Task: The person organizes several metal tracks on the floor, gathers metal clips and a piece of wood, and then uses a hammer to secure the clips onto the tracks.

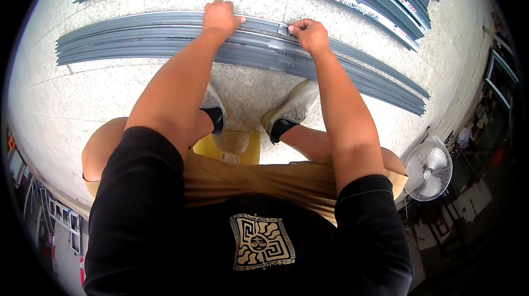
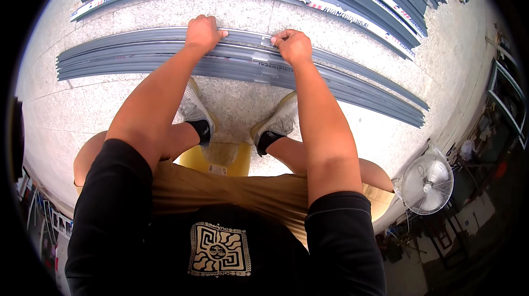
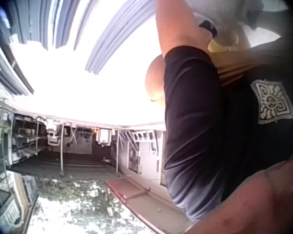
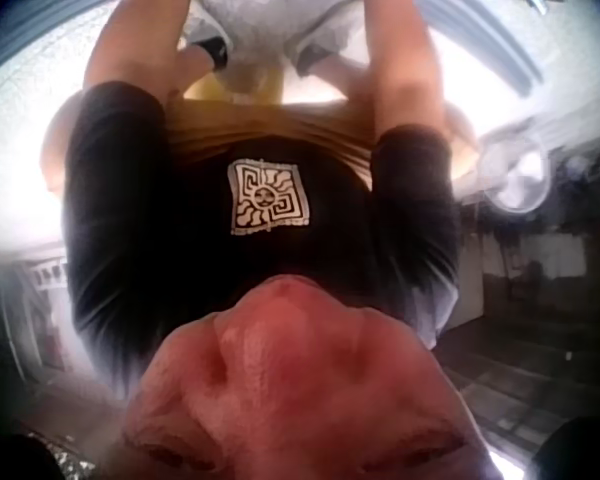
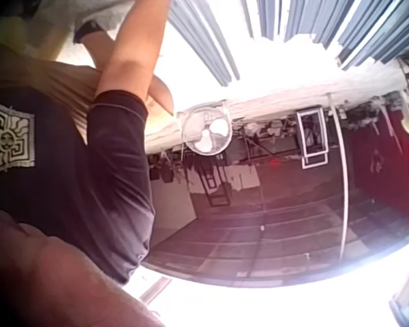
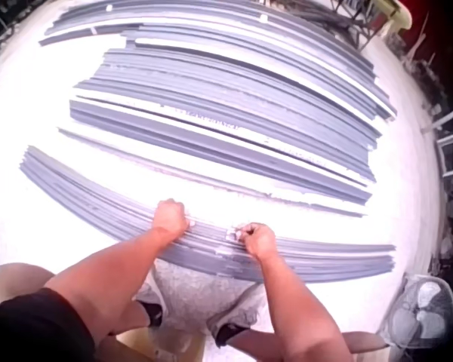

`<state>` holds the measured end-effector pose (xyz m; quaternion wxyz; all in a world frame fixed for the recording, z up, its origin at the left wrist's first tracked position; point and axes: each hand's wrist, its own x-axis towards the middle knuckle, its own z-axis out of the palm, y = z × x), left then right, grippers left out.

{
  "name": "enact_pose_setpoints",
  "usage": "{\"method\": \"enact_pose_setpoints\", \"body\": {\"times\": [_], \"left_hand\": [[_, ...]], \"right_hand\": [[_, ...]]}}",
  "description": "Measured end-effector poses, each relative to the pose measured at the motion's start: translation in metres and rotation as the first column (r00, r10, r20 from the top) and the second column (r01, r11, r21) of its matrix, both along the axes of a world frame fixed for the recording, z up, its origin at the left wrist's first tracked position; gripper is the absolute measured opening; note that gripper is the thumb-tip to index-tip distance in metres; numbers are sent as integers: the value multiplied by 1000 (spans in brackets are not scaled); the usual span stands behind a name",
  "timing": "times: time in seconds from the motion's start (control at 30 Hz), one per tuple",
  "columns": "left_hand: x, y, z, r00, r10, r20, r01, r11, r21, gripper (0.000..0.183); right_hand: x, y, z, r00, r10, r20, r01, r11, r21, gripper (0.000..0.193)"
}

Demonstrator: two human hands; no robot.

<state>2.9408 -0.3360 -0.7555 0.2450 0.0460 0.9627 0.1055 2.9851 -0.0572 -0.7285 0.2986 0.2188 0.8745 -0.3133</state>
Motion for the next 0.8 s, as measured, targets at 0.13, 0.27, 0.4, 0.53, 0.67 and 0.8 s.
{"method": "enact_pose_setpoints", "body": {"times": [0.13, 0.27, 0.4, 0.53, 0.67, 0.8], "left_hand": [[-3, 1, 4, 1000, 16, -20, -16, 1000, 9, 54], [-7, 10, 15, 995, -8, 97, 7, 1000, 9, 54], [0, 0, 5, 999, 32, -15, -32, 999, 20, 56], [-3, 2, 5, 1000, -14, 27, 14, 1000, 22, 56], [1, 1, -1, 1000, 10, -17, -10, 1000, 14, 56], [-2, -1, -3, 1000, -7, -9, 7, 1000, 6, 56]], "right_hand": [[1, 2, -5, 1000, 19, -2, -18, 999, 28, 24], [18, 18, -6, 988, 41, -146, -59, 992, -116, 29], [19, 17, 13, 962, 151, -226, -202, 954, -222, 45], [28, 5, 12, 907, 226, -356, -251, 968, -26, 40], [36, -9, 9, 862, 254, -439, -209, 966, 150, 31], [33, -13, 10, 877, 257, -406, -198, 963, 181, 30]]}}
